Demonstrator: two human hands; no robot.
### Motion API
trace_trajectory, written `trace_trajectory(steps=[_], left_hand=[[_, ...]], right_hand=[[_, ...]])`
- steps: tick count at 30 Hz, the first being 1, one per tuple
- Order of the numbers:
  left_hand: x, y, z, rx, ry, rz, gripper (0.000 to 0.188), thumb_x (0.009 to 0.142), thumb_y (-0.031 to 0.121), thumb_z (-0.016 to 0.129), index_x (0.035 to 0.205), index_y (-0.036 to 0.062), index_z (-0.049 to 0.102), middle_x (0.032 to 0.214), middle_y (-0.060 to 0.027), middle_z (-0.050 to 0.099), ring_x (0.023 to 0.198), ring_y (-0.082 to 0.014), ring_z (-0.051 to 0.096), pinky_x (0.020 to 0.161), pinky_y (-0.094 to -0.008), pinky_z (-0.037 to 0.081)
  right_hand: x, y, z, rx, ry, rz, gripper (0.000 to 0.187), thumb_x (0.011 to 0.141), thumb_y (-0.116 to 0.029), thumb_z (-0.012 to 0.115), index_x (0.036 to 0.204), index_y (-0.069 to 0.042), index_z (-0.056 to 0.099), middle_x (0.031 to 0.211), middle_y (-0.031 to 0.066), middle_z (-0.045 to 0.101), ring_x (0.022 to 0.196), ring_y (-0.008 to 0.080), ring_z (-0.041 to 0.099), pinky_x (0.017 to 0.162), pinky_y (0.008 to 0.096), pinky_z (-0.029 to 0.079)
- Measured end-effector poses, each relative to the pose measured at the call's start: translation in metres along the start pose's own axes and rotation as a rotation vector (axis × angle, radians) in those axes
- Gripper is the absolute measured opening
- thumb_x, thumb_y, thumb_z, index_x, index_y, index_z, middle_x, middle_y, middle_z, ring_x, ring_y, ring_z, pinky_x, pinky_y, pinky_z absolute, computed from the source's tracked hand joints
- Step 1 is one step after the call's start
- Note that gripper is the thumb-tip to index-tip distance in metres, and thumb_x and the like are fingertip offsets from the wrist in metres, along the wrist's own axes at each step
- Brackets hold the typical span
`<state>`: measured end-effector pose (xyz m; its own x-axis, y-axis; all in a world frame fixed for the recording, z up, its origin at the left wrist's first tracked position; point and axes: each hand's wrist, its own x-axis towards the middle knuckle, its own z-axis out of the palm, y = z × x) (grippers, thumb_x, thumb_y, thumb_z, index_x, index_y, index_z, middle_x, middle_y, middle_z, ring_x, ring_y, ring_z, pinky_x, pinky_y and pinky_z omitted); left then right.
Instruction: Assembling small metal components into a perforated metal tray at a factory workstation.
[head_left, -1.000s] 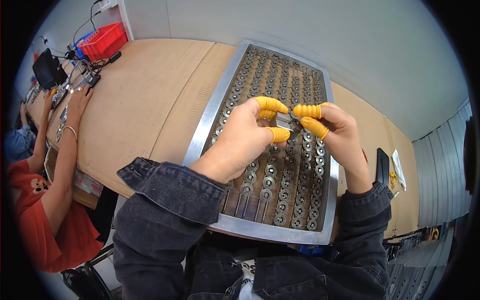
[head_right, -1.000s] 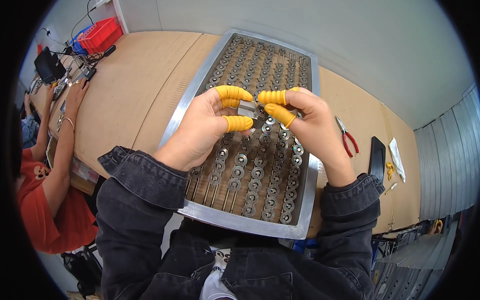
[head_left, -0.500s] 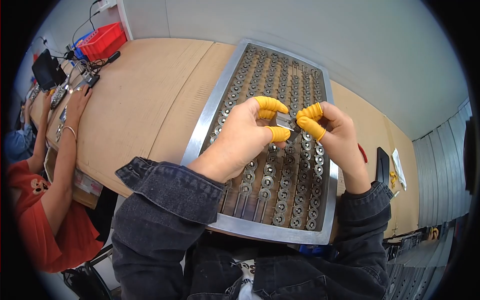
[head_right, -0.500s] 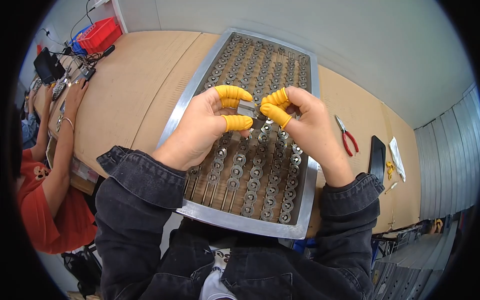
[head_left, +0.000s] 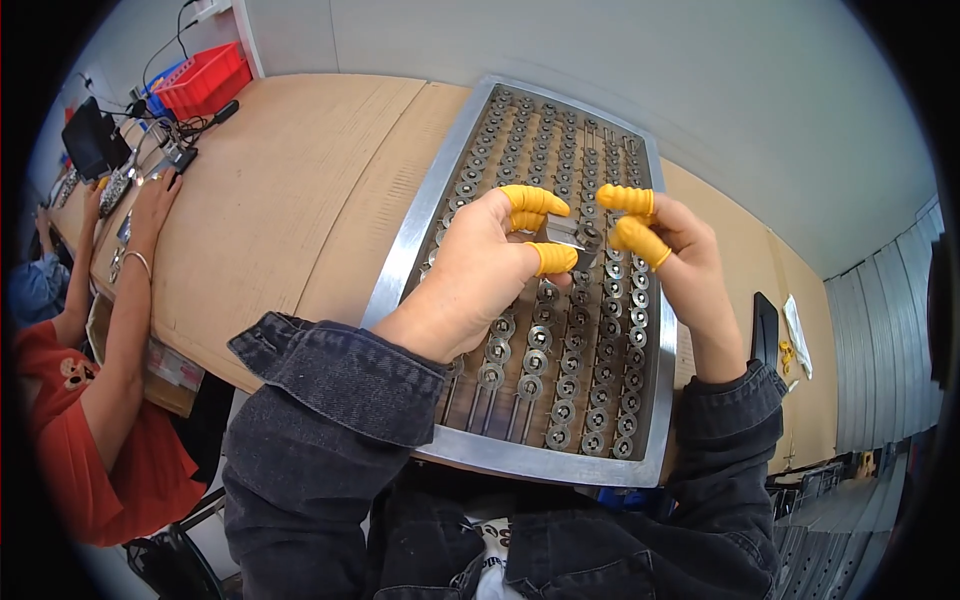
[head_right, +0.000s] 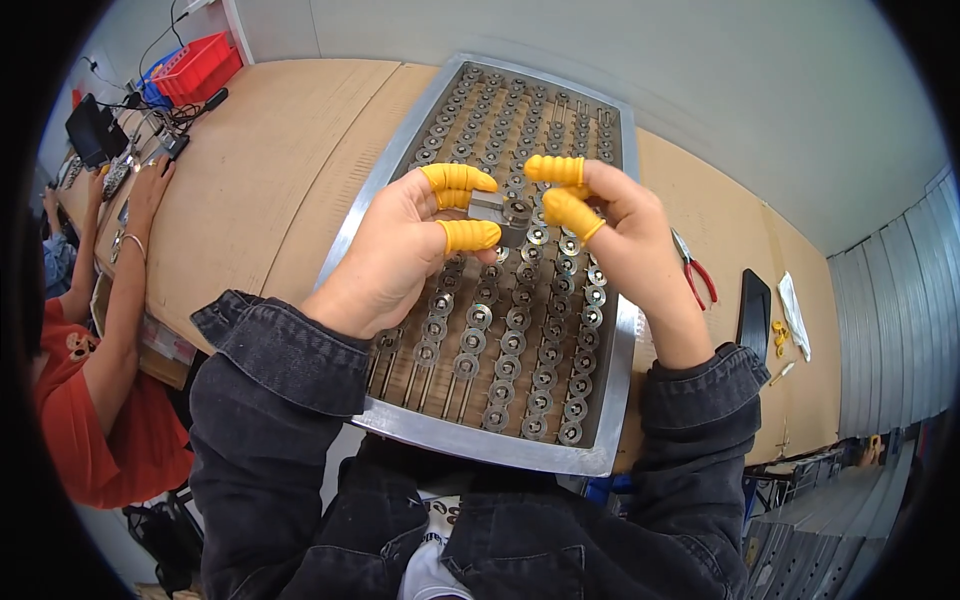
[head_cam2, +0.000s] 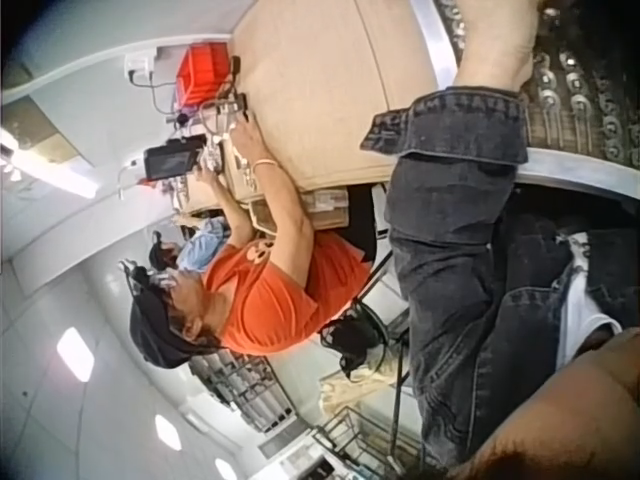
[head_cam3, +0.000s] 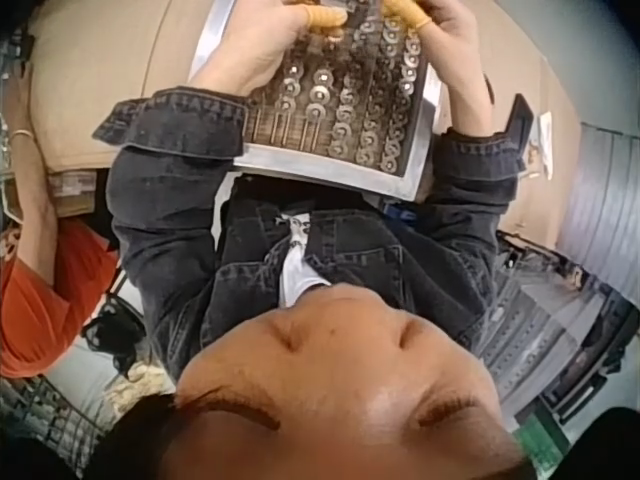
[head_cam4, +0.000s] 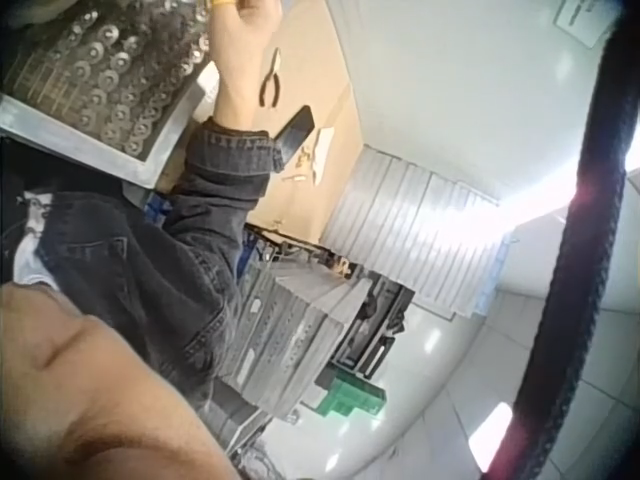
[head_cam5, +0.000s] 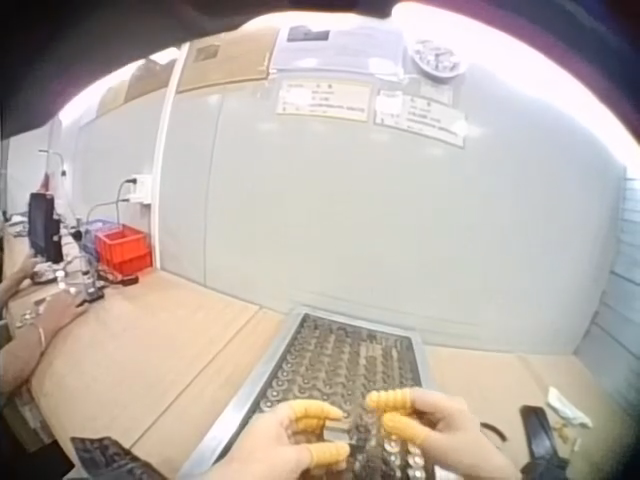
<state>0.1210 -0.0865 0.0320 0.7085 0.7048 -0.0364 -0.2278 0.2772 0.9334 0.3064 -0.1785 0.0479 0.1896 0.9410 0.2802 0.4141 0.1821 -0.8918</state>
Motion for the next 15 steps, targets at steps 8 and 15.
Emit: trace_trajectory(steps=[8, 15], left_hand=[[-0.0001, -0.0006, 0.0009, 0.021, -0.006, 0.010, 0.038, 0.079, -0.010, 0.059, 0.116, -0.0041, 0.052, 0.098, -0.0151, 0.055, 0.072, -0.0177, 0.063, 0.064, -0.0225, 0.051], [-0.0001, 0.0007, 0.0012, 0.052, -0.019, 0.008, 0.037, 0.079, -0.010, 0.059, 0.114, -0.0043, 0.053, 0.098, -0.0154, 0.055, 0.072, -0.0179, 0.064, 0.064, -0.0230, 0.051]], right_hand=[[-0.0014, 0.0068, -0.0097, -0.228, -0.072, 0.035, 0.035, 0.086, 0.006, 0.059, 0.120, 0.001, 0.061, 0.110, 0.0095, 0.064, 0.092, 0.0139, 0.061, 0.082, 0.0239, 0.048], [0.0028, 0.0052, -0.0091, -0.095, 0.069, -0.025, 0.028, 0.082, -0.001, 0.069, 0.109, -0.003, 0.067, 0.085, 0.0028, 0.063, 0.068, 0.0095, 0.052, 0.060, 0.0199, 0.042]])
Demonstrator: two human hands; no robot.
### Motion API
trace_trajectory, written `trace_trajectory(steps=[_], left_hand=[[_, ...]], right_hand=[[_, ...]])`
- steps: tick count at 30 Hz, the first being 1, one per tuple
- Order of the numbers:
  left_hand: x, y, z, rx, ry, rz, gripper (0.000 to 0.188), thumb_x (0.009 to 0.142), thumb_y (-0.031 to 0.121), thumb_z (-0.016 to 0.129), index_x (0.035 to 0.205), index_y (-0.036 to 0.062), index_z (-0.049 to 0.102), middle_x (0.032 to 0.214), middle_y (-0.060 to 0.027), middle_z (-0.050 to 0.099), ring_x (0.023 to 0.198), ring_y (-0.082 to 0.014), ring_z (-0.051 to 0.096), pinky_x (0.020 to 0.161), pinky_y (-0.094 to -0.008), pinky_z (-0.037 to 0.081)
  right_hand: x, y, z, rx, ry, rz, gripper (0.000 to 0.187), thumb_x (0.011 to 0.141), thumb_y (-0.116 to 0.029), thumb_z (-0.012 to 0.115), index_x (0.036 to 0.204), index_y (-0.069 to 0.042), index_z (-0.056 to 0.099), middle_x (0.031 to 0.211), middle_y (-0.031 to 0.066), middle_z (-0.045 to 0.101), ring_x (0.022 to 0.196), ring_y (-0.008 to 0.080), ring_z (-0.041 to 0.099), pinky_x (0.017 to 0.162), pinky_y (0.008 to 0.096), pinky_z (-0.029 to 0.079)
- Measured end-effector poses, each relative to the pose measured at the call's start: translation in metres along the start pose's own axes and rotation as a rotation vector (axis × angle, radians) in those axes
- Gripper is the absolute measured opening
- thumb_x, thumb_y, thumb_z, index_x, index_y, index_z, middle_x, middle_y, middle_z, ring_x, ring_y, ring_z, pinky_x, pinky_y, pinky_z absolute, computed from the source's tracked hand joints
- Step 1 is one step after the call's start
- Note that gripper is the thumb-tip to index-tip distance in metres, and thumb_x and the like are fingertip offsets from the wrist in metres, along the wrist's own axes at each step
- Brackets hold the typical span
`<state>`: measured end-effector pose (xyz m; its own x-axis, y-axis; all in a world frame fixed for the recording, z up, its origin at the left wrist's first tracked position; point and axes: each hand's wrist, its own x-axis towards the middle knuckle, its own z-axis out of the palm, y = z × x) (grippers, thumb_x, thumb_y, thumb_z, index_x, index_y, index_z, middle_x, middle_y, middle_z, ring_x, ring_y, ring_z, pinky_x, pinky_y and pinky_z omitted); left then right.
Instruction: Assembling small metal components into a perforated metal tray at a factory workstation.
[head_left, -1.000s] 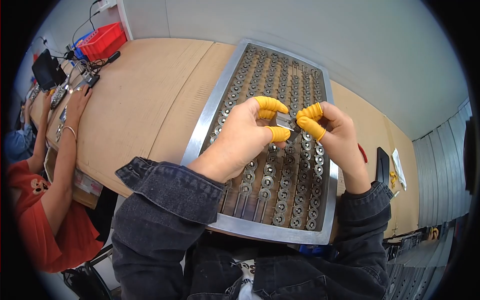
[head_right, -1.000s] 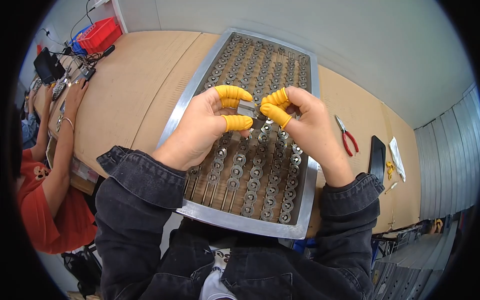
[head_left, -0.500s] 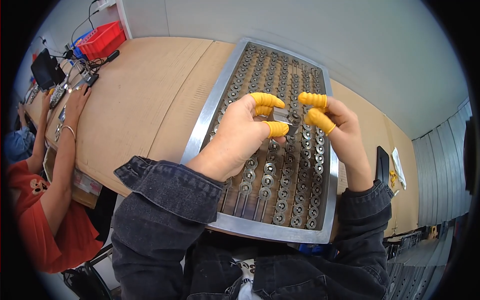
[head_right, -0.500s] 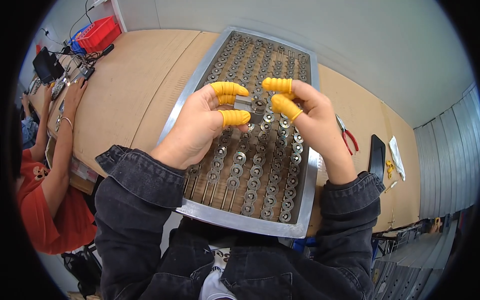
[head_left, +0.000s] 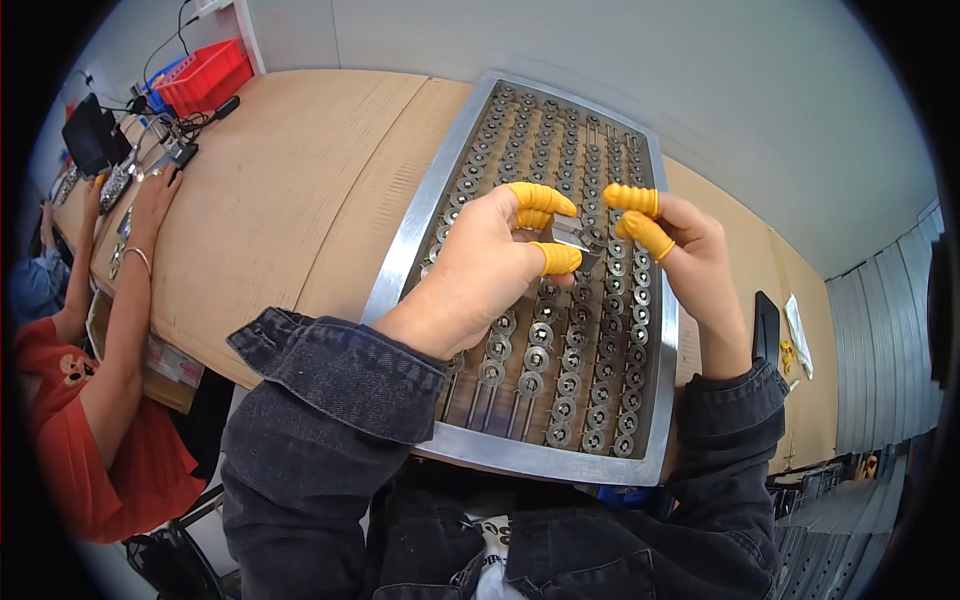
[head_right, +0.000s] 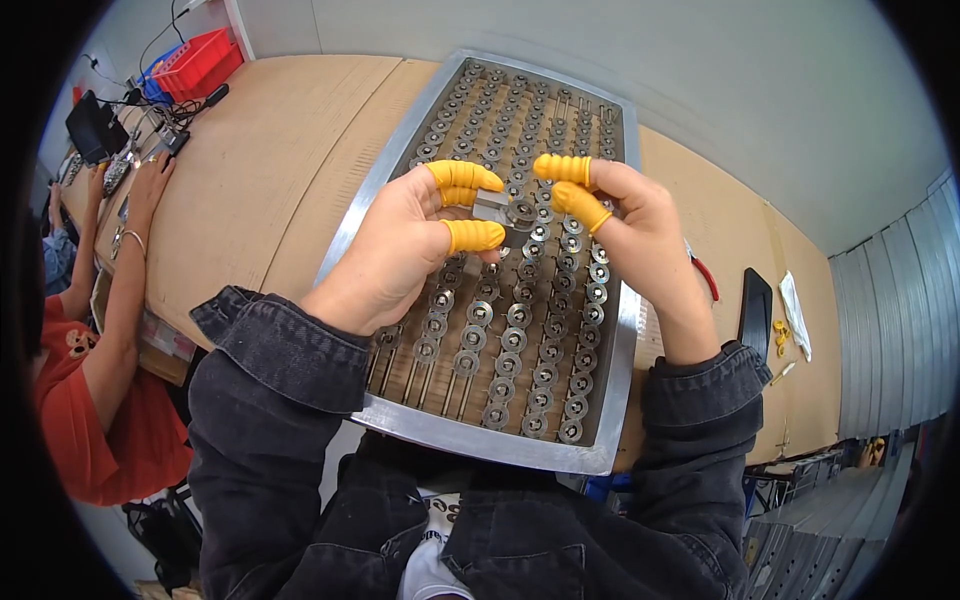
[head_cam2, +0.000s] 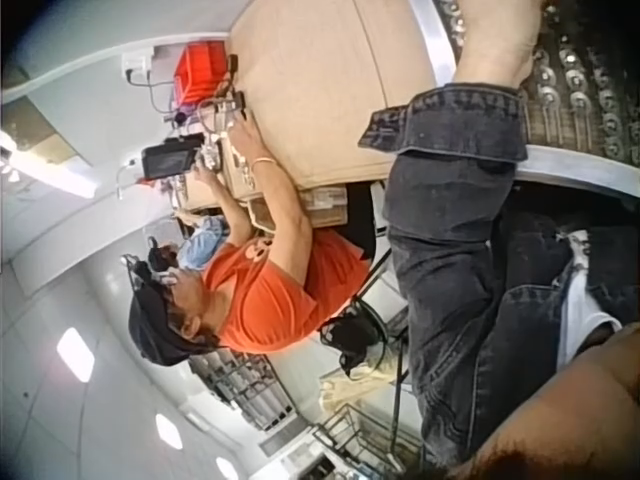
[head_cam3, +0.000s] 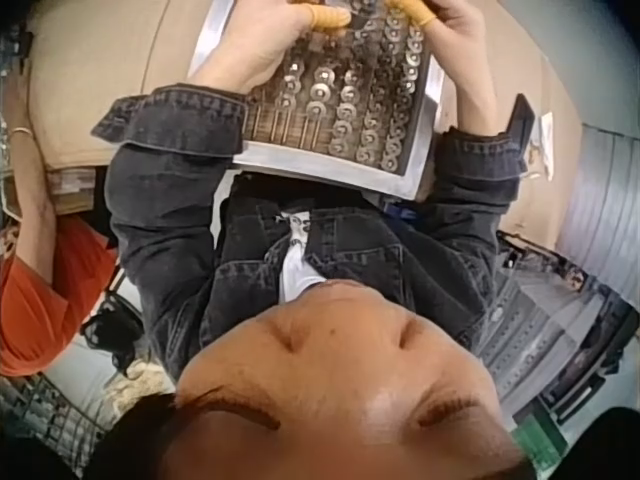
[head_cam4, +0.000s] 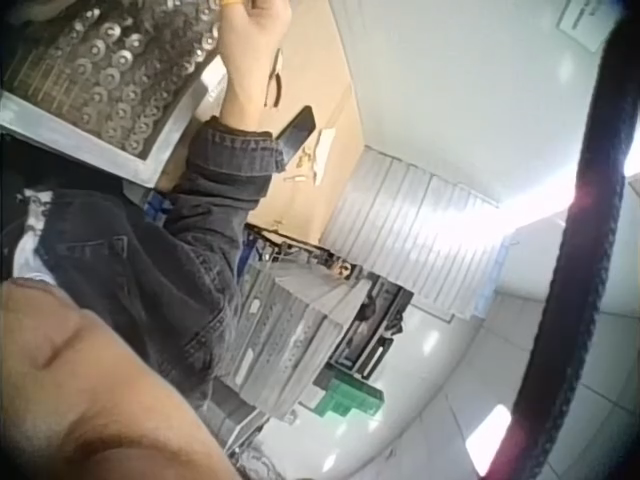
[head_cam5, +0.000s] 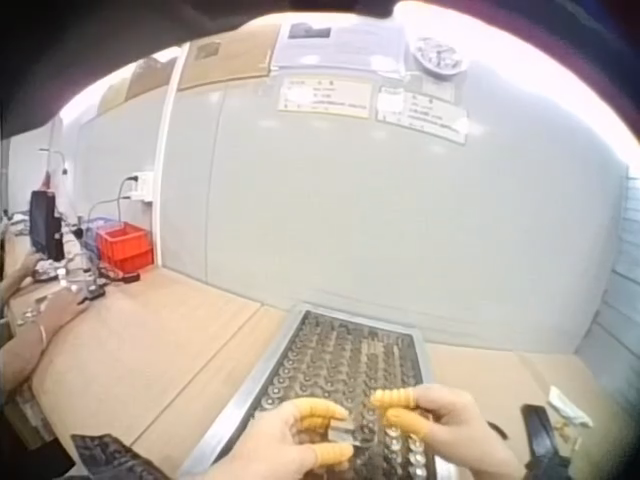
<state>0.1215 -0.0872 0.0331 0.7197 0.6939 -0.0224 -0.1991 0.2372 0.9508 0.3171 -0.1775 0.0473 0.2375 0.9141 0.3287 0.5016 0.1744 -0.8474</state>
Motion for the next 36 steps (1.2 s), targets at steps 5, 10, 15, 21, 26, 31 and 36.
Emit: trace_trajectory(steps=[5, 10, 15, 21, 26, 31, 36], left_hand=[[0.000, 0.001, 0.001, 0.053, -0.034, -0.028, 0.036, 0.079, -0.013, 0.059, 0.114, -0.0030, 0.054, 0.103, -0.0163, 0.054, 0.076, -0.0203, 0.063, 0.070, -0.0251, 0.054], [0.000, 0.001, 0.001, 0.066, -0.034, -0.026, 0.036, 0.079, -0.013, 0.058, 0.113, -0.0030, 0.054, 0.103, -0.0165, 0.055, 0.076, -0.0201, 0.063, 0.070, -0.0250, 0.054], [-0.002, 0.004, 0.003, 0.042, -0.017, -0.035, 0.036, 0.079, -0.013, 0.058, 0.112, -0.0031, 0.054, 0.103, -0.0171, 0.055, 0.076, -0.0199, 0.063, 0.070, -0.0247, 0.054], [-0.001, 0.002, -0.001, 0.023, 0.020, -0.055, 0.035, 0.079, -0.013, 0.058, 0.112, -0.0034, 0.054, 0.100, -0.0164, 0.055, 0.075, -0.0197, 0.062, 0.069, -0.0246, 0.054], [-0.003, 0.003, -0.001, 0.018, 0.046, -0.065, 0.035, 0.078, -0.013, 0.059, 0.112, -0.0031, 0.055, 0.097, -0.0155, 0.056, 0.073, -0.0192, 0.062, 0.068, -0.0246, 0.053], [0.000, 0.002, 0.001, 0.023, 0.063, -0.061, 0.035, 0.078, -0.013, 0.060, 0.111, -0.0024, 0.055, 0.095, -0.0145, 0.057, 0.073, -0.0186, 0.062, 0.067, -0.0245, 0.052], [-0.003, 0.005, 0.000, 0.018, 0.050, -0.079, 0.035, 0.078, -0.013, 0.061, 0.110, -0.0022, 0.056, 0.095, -0.0141, 0.056, 0.073, -0.0183, 0.062, 0.067, -0.0244, 0.052]], right_hand=[[-0.001, -0.004, 0.005, -0.243, -0.104, -0.156, 0.025, 0.080, -0.002, 0.070, 0.105, -0.001, 0.068, 0.081, 0.0035, 0.061, 0.068, 0.0098, 0.052, 0.060, 0.0201, 0.042], [-0.003, 0.001, 0.006, -0.201, -0.079, -0.074, 0.025, 0.080, -0.001, 0.071, 0.104, -0.001, 0.068, 0.081, 0.0036, 0.061, 0.069, 0.0098, 0.052, 0.061, 0.0201, 0.043], [-0.001, -0.001, 0.007, -0.207, -0.055, -0.115, 0.025, 0.079, -0.001, 0.071, 0.104, 0.000, 0.068, 0.084, 0.0038, 0.063, 0.070, 0.0104, 0.053, 0.063, 0.0201, 0.044], [0.022, -0.012, -0.001, 0.010, 0.018, -0.055, 0.025, 0.085, -0.002, 0.067, 0.109, -0.001, 0.067, 0.102, 0.0073, 0.068, 0.085, 0.0127, 0.061, 0.077, 0.0232, 0.048], [0.097, 0.029, -0.020, -0.219, 0.137, 0.023, 0.022, 0.086, -0.006, 0.065, 0.107, -0.001, 0.068, 0.098, 0.0069, 0.069, 0.083, 0.0121, 0.062, 0.075, 0.0242, 0.049], [0.140, 0.098, -0.030, -0.525, 0.068, 0.154, 0.024, 0.085, -0.012, 0.067, 0.107, -0.002, 0.068, 0.092, 0.0071, 0.070, 0.079, 0.0145, 0.063, 0.072, 0.0266, 0.050], [0.150, 0.106, -0.020, -0.742, 0.030, 0.148, 0.025, 0.086, -0.016, 0.063, 0.107, -0.004, 0.068, 0.090, 0.0088, 0.070, 0.080, 0.0216, 0.064, 0.074, 0.0307, 0.050]])
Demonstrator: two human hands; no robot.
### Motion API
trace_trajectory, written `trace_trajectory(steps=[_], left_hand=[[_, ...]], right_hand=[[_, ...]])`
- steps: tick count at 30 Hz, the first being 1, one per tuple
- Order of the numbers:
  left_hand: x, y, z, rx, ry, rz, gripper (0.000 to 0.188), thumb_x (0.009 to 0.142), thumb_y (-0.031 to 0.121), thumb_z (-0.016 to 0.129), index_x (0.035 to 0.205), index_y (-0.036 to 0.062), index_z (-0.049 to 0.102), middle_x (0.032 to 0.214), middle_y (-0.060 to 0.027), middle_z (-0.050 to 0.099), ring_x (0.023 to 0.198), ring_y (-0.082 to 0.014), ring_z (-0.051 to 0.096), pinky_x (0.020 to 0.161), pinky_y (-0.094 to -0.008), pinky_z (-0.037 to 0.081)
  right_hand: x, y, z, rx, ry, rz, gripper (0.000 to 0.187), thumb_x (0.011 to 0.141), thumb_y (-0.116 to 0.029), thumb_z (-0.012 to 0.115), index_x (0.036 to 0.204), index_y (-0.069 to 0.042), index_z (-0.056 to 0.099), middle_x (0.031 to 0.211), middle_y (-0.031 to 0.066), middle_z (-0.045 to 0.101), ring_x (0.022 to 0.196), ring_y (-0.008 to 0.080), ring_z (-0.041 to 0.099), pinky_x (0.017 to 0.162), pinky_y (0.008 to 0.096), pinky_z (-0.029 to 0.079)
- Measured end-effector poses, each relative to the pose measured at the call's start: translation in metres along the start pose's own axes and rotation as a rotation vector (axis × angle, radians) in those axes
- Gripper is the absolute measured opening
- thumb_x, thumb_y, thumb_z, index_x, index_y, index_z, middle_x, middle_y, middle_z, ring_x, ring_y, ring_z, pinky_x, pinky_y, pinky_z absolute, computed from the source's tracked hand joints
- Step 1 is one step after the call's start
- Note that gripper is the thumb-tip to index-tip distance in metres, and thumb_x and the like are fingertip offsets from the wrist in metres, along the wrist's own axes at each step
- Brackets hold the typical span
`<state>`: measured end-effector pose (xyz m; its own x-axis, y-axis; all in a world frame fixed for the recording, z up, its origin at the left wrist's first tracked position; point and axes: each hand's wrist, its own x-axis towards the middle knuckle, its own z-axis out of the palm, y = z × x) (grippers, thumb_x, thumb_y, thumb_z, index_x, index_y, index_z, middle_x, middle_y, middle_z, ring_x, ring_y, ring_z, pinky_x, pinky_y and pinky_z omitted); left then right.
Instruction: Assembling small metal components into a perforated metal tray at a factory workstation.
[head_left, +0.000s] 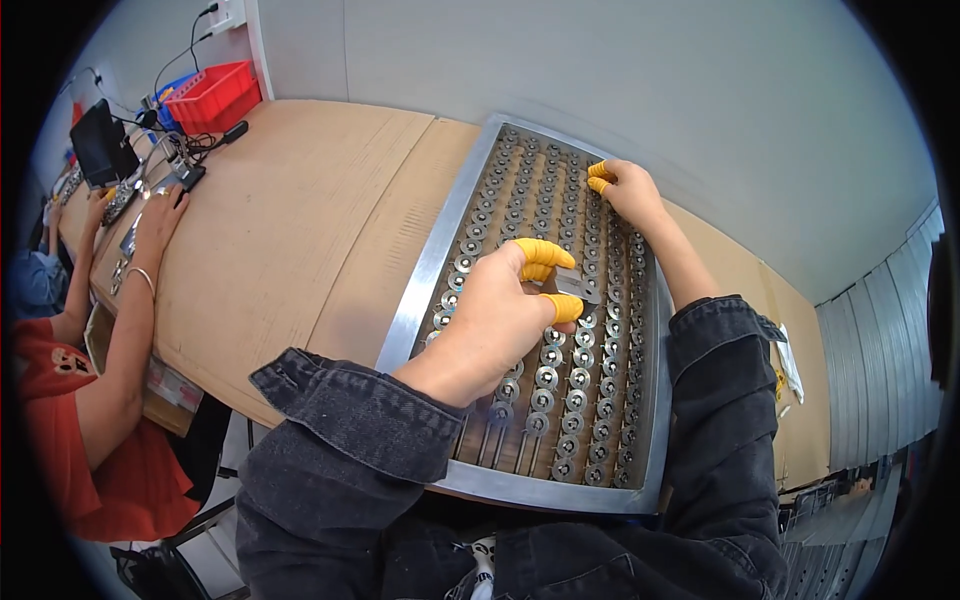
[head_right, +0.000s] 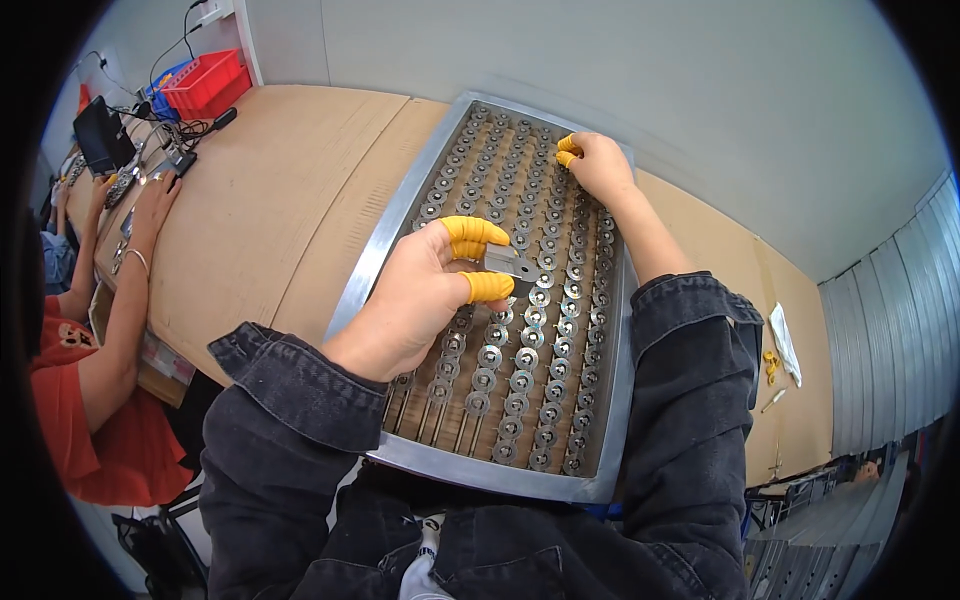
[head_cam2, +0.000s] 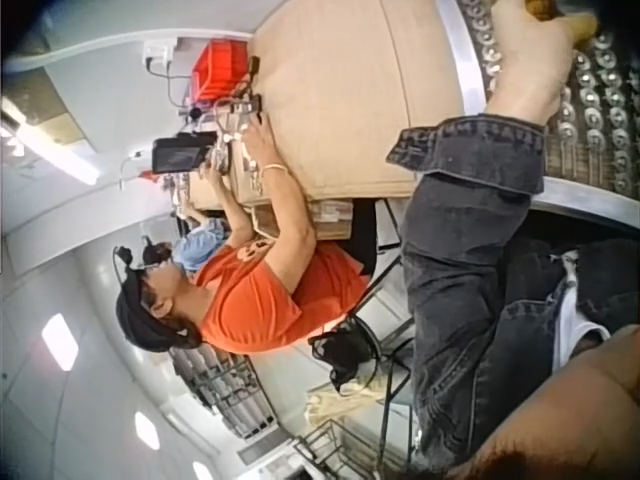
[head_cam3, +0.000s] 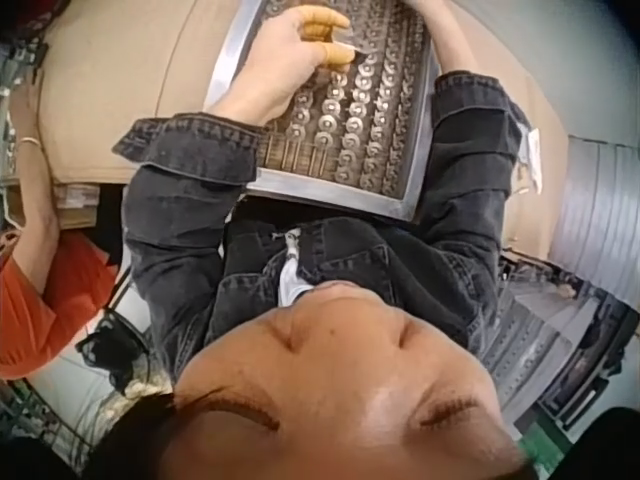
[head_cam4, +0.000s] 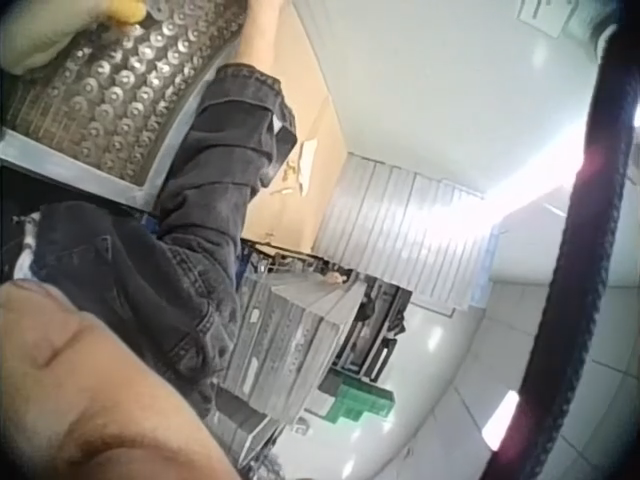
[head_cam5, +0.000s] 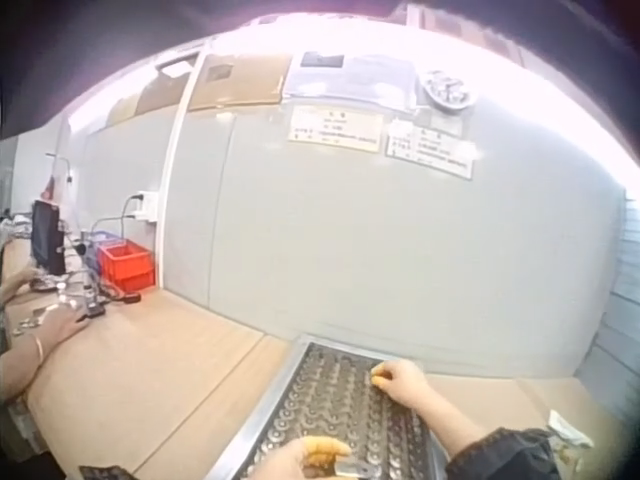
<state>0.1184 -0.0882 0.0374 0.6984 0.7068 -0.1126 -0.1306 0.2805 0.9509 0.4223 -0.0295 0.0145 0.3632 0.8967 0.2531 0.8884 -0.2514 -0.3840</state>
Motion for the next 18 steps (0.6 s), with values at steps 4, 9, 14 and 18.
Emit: trace_trajectory(steps=[4, 9, 14, 18], left_hand=[[0.000, -0.001, -0.002, 0.000, -0.014, -0.001, 0.035, 0.077, -0.013, 0.061, 0.110, -0.0024, 0.056, 0.095, -0.0136, 0.055, 0.072, -0.0184, 0.062, 0.068, -0.0243, 0.052], [0.002, -0.002, 0.001, 0.022, -0.030, 0.008, 0.036, 0.077, -0.014, 0.061, 0.111, -0.0027, 0.056, 0.096, -0.0139, 0.055, 0.072, -0.0184, 0.062, 0.068, -0.0243, 0.051], [0.004, 0.000, 0.002, 0.005, -0.008, 0.006, 0.037, 0.076, -0.014, 0.062, 0.111, -0.0032, 0.055, 0.098, -0.0151, 0.054, 0.072, -0.0187, 0.062, 0.068, -0.0249, 0.052], [0.005, -0.008, -0.003, -0.045, -0.034, 0.058, 0.038, 0.074, -0.012, 0.060, 0.111, -0.0057, 0.055, 0.100, -0.0177, 0.055, 0.071, -0.0198, 0.061, 0.066, -0.0260, 0.051]], right_hand=[[0.001, -0.006, 0.000, -0.217, -0.046, -0.025, 0.025, 0.087, -0.018, 0.058, 0.106, -0.005, 0.068, 0.091, 0.0103, 0.070, 0.082, 0.0274, 0.064, 0.076, 0.0339, 0.050], [0.014, 0.010, 0.007, -0.287, 0.043, -0.021, 0.025, 0.085, -0.018, 0.058, 0.104, -0.006, 0.068, 0.092, 0.0106, 0.070, 0.086, 0.0303, 0.063, 0.079, 0.0364, 0.050], [0.032, 0.012, 0.011, -0.298, 0.089, -0.004, 0.023, 0.082, -0.017, 0.058, 0.101, -0.008, 0.068, 0.091, 0.0112, 0.069, 0.088, 0.0330, 0.063, 0.080, 0.0390, 0.050], [0.039, 0.014, 0.015, -0.252, 0.048, 0.020, 0.020, 0.080, -0.017, 0.062, 0.097, -0.008, 0.067, 0.089, 0.0115, 0.069, 0.084, 0.0324, 0.064, 0.076, 0.0394, 0.050]])
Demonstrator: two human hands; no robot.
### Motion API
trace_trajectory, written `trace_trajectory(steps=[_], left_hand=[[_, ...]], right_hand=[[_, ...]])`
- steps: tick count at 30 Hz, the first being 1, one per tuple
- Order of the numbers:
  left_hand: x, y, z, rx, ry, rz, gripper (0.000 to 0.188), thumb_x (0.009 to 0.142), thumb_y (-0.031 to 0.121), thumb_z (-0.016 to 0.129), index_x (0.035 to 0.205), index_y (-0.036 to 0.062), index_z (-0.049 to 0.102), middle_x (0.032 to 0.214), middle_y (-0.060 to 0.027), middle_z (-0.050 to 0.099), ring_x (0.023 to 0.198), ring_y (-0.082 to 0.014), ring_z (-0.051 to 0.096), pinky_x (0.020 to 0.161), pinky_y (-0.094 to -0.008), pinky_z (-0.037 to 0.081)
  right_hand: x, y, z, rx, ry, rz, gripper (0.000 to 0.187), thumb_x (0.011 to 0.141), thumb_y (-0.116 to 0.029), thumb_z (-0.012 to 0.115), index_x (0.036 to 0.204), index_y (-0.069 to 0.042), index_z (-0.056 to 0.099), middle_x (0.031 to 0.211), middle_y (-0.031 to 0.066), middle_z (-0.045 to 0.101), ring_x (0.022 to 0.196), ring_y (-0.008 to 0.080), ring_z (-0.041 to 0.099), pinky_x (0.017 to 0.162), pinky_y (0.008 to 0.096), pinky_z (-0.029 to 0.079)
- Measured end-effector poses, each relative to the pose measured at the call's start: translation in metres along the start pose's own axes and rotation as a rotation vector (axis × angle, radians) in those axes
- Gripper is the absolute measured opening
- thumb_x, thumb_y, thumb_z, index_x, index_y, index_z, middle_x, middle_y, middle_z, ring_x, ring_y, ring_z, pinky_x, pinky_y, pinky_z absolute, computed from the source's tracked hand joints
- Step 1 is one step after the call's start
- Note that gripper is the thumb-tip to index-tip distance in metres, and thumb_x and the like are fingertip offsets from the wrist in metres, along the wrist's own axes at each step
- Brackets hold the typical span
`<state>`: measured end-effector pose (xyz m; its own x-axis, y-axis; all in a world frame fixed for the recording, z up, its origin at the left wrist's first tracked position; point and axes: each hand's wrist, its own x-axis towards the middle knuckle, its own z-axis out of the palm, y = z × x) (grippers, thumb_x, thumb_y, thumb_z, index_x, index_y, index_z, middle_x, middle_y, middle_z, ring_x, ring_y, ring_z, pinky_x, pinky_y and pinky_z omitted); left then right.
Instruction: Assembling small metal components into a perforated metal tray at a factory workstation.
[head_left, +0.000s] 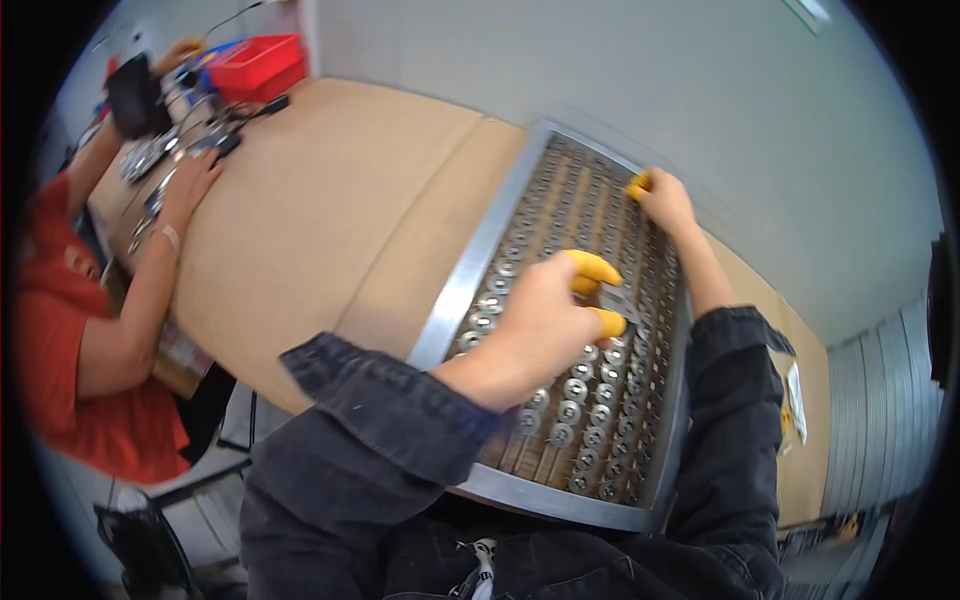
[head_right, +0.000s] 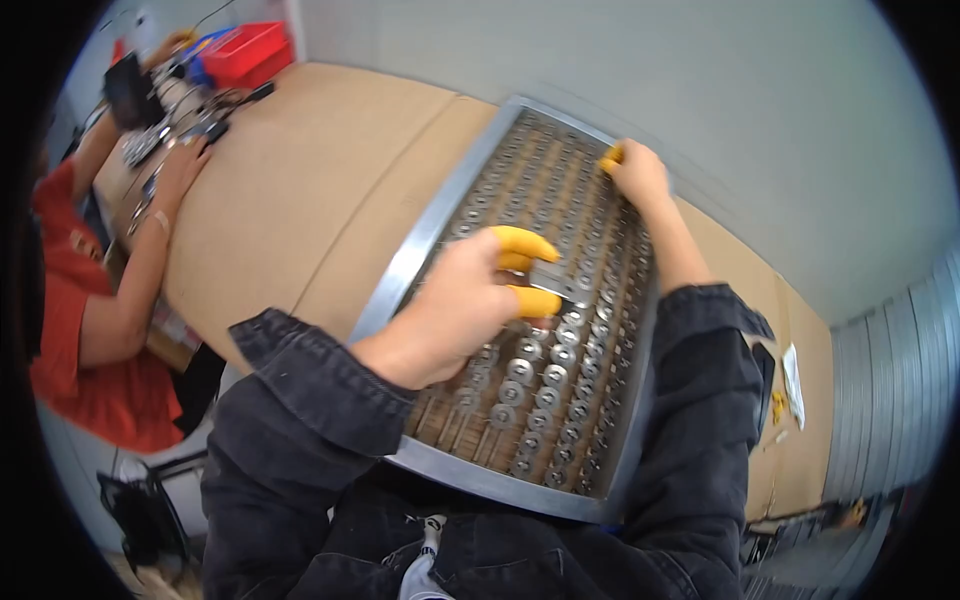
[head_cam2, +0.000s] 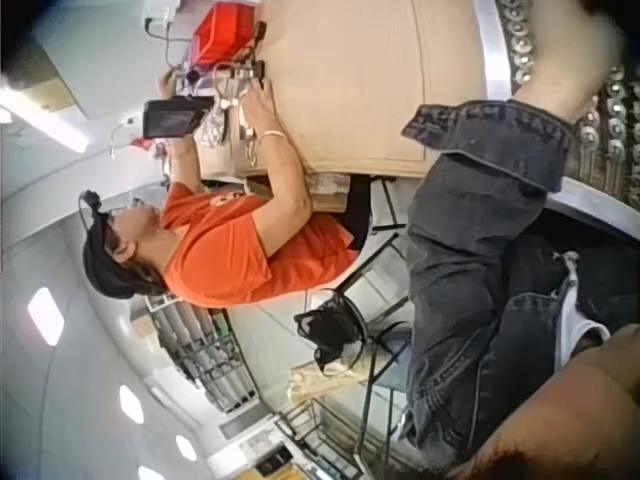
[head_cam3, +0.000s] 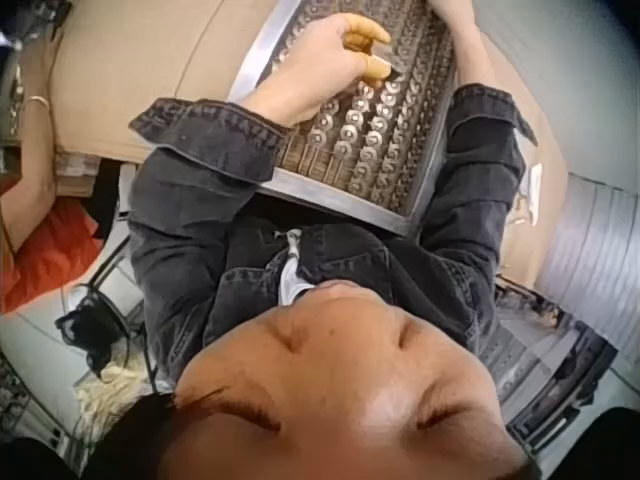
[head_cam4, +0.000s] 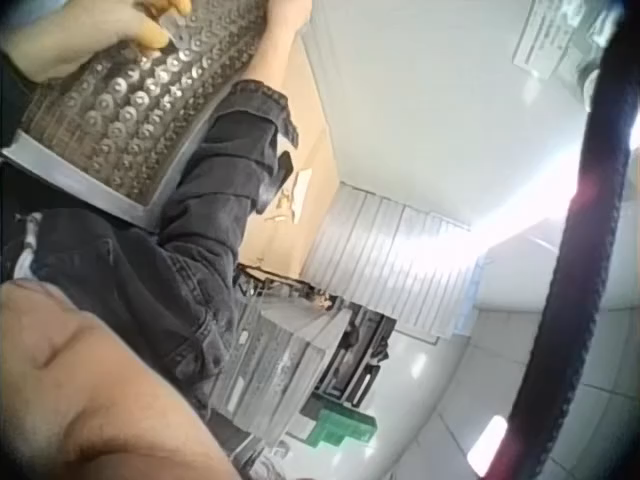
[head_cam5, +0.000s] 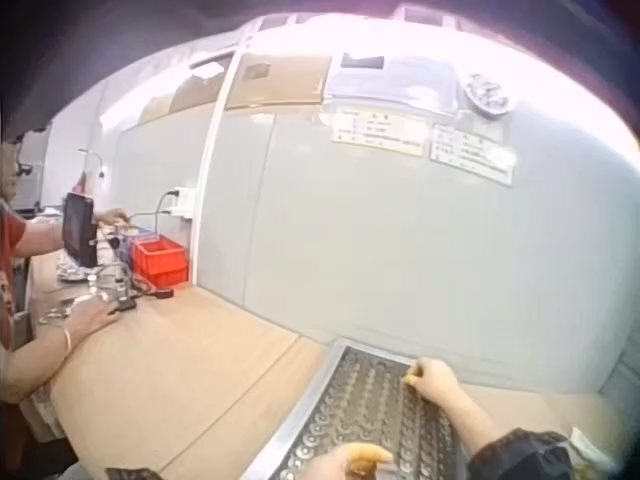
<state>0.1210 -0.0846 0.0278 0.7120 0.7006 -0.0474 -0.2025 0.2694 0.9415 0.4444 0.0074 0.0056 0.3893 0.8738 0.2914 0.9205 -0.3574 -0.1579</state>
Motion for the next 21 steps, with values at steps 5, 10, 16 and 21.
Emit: trace_trajectory(steps=[5, 10, 16, 21], left_hand=[[0.002, -0.006, -0.001, -0.004, -0.009, 0.040, 0.039, 0.072, -0.008, 0.058, 0.111, -0.0070, 0.053, 0.093, -0.0174, 0.056, 0.063, -0.0179, 0.059, 0.057, -0.0265, 0.049], [0.005, -0.006, 0.005, -0.083, 0.002, 0.080, 0.036, 0.074, -0.009, 0.054, 0.109, -0.0058, 0.053, 0.094, -0.0150, 0.053, 0.062, -0.0166, 0.058, 0.056, -0.0257, 0.049], [0.000, -0.008, -0.003, -0.118, 0.068, 0.070, 0.035, 0.075, -0.010, 0.052, 0.110, -0.0056, 0.052, 0.095, -0.0144, 0.051, 0.064, -0.0162, 0.058, 0.056, -0.0248, 0.050], [0.003, -0.006, 0.002, -0.081, 0.022, 0.077, 0.035, 0.076, -0.011, 0.050, 0.111, -0.0055, 0.051, 0.096, -0.0141, 0.050, 0.065, -0.0158, 0.058, 0.057, -0.0237, 0.051]], right_hand=[[-0.014, 0.001, -0.012, 0.212, 0.106, -0.061, 0.026, 0.084, -0.011, 0.063, 0.109, -0.007, 0.064, 0.097, 0.0085, 0.069, 0.083, 0.0232, 0.065, 0.076, 0.0337, 0.050], [-0.066, -0.033, -0.067, 0.647, 0.046, 0.015, 0.026, 0.086, -0.006, 0.062, 0.111, -0.002, 0.063, 0.096, 0.0078, 0.068, 0.082, 0.0146, 0.061, 0.070, 0.0243, 0.048], [-0.163, -0.085, -0.103, 0.848, -0.219, -0.146, 0.025, 0.087, 0.000, 0.061, 0.111, 0.003, 0.063, 0.099, 0.0111, 0.067, 0.083, 0.0149, 0.061, 0.072, 0.0229, 0.049], [-0.205, -0.087, -0.113, 0.868, -0.140, -0.192, 0.026, 0.086, 0.004, 0.062, 0.111, 0.003, 0.062, 0.101, 0.0101, 0.066, 0.086, 0.0153, 0.062, 0.077, 0.0238, 0.050]])
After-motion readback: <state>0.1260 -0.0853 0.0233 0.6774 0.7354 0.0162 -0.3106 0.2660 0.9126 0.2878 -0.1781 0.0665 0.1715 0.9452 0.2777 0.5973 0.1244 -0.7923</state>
